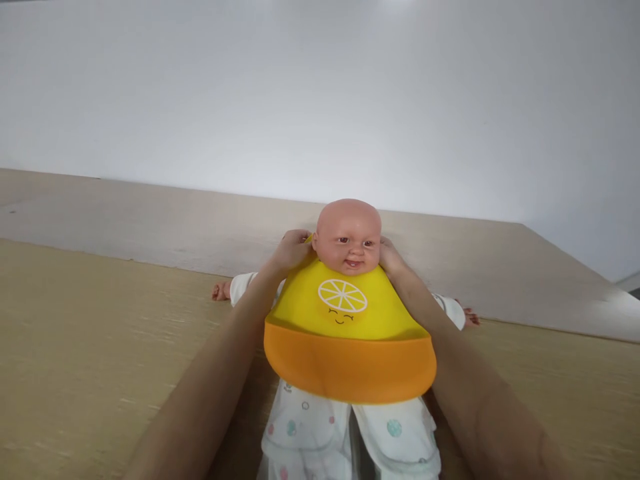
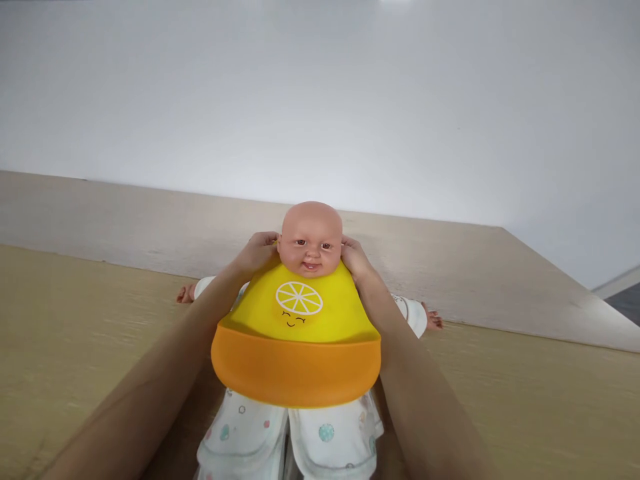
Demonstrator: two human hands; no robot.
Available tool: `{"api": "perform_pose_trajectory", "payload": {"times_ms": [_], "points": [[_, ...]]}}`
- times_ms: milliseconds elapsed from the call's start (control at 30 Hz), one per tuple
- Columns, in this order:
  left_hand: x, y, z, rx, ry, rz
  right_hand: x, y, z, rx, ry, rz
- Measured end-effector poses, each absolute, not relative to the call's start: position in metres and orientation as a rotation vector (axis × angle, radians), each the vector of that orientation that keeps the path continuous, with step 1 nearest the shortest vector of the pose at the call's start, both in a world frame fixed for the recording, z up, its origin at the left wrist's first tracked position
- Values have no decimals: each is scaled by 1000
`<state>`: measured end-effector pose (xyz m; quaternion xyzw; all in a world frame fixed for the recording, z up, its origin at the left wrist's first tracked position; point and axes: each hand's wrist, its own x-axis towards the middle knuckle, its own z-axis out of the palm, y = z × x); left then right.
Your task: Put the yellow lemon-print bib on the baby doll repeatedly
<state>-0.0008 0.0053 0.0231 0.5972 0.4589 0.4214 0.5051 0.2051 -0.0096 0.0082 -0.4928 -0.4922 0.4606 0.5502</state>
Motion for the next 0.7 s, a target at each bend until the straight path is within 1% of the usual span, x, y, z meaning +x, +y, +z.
{"api": "perform_pose_trajectory", "payload": {"times_ms": [133,333,700], "points": [[4,4,26,1420,1082,1125,210,-2,14,-1175,-1143,1033],[-1,9,29,1291,1139,1286,217,3,24,-1273,-1250,803],[0,7,24,1330,1098,1213,216,1,24,-1350,-1290,831]]}}
